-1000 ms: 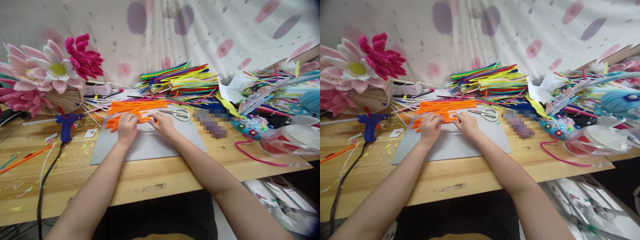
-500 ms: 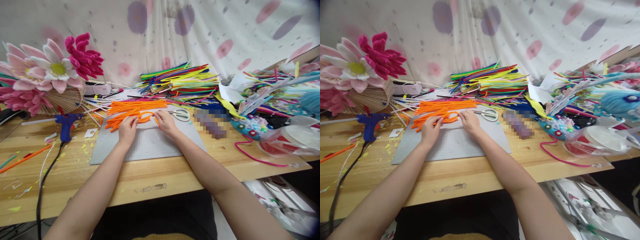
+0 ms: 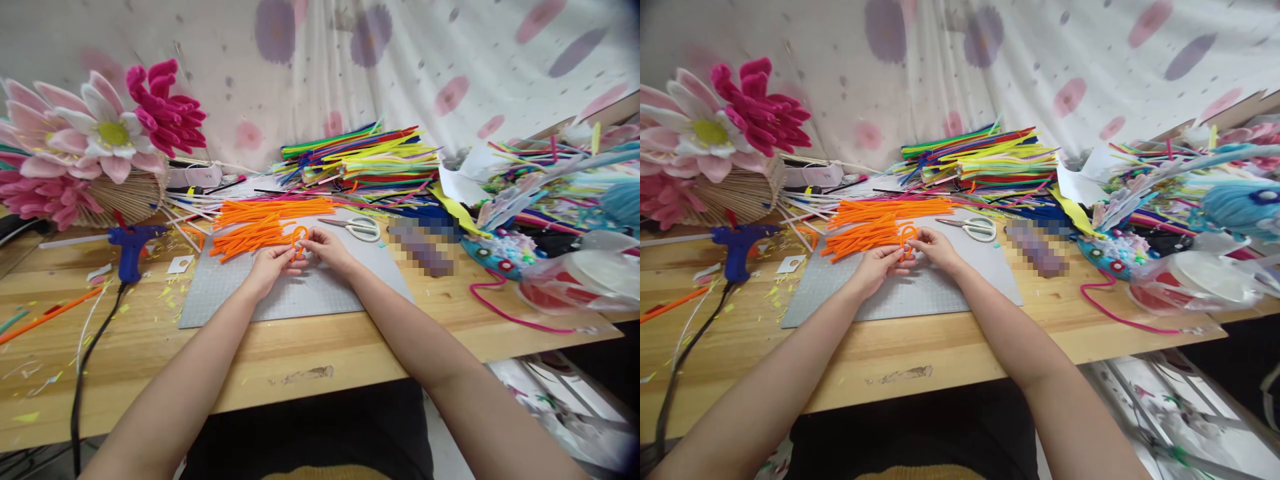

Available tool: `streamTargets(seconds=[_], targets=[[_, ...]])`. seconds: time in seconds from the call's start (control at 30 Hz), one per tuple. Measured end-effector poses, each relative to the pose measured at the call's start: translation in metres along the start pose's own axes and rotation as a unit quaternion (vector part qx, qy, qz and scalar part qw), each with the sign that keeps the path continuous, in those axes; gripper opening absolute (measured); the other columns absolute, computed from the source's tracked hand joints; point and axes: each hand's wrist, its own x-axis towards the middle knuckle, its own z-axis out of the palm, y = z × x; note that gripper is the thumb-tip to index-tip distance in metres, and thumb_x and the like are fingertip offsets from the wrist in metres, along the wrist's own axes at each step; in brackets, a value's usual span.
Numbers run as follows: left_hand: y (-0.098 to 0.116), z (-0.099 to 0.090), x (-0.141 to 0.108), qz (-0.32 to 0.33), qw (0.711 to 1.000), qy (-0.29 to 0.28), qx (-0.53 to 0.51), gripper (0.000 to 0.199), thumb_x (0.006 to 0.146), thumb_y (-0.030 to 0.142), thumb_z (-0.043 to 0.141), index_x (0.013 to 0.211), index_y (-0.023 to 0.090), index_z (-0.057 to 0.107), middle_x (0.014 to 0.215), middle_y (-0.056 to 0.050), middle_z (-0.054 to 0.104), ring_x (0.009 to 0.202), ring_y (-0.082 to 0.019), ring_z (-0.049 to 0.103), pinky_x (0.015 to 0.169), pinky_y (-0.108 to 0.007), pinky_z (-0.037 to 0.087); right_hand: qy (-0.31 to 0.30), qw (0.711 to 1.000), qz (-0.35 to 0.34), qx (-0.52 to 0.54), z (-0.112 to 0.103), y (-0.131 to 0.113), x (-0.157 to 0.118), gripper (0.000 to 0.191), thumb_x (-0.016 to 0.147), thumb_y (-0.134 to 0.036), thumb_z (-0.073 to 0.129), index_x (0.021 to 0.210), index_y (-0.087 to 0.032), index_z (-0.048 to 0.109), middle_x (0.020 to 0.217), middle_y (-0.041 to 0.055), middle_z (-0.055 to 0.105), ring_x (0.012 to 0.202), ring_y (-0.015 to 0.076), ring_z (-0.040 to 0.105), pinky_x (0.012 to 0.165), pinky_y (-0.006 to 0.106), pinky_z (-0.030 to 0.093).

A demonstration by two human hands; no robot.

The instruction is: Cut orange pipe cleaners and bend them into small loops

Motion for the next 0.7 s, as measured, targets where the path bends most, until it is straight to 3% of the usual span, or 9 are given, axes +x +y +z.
streamTargets(seconds=[0.37,0.7], targets=[[-0.0012,-0.0037,0.0023,-0.011,0.998,-0.063,0.021,0.022,0.072,0.016,0.061,0.094,0.012,0.066,0.089,-0.009,0.070,0.078,-0.016,0.066,0.068,-0.027,0.054,-0.016,0.999,0.033,-0.013,0.0085,0.0048,-0.0027,0.035,0.062,-0.045,0.064,0.061,-0.018,0.043,0.053,-0.0063,0.043,0.046,0.0053,0.035,0.042,0.019,0.025],[0.0013,-0.0032,-0.0012,-0.008,0.993,-0.089,0.077,0.029,0.070,0.029,0.064,0.095,0.012,0.065,0.092,-0.012,0.069,0.084,-0.022,0.066,0.056,-0.027,0.054,-0.060,0.995,0.077,0.020,0.0005,0.0028,-0.0016,0.033,0.061,-0.045,0.064,0.060,-0.016,0.047,0.048,-0.0066,0.041,0.042,0.0042,0.030,0.041,0.021,0.020]])
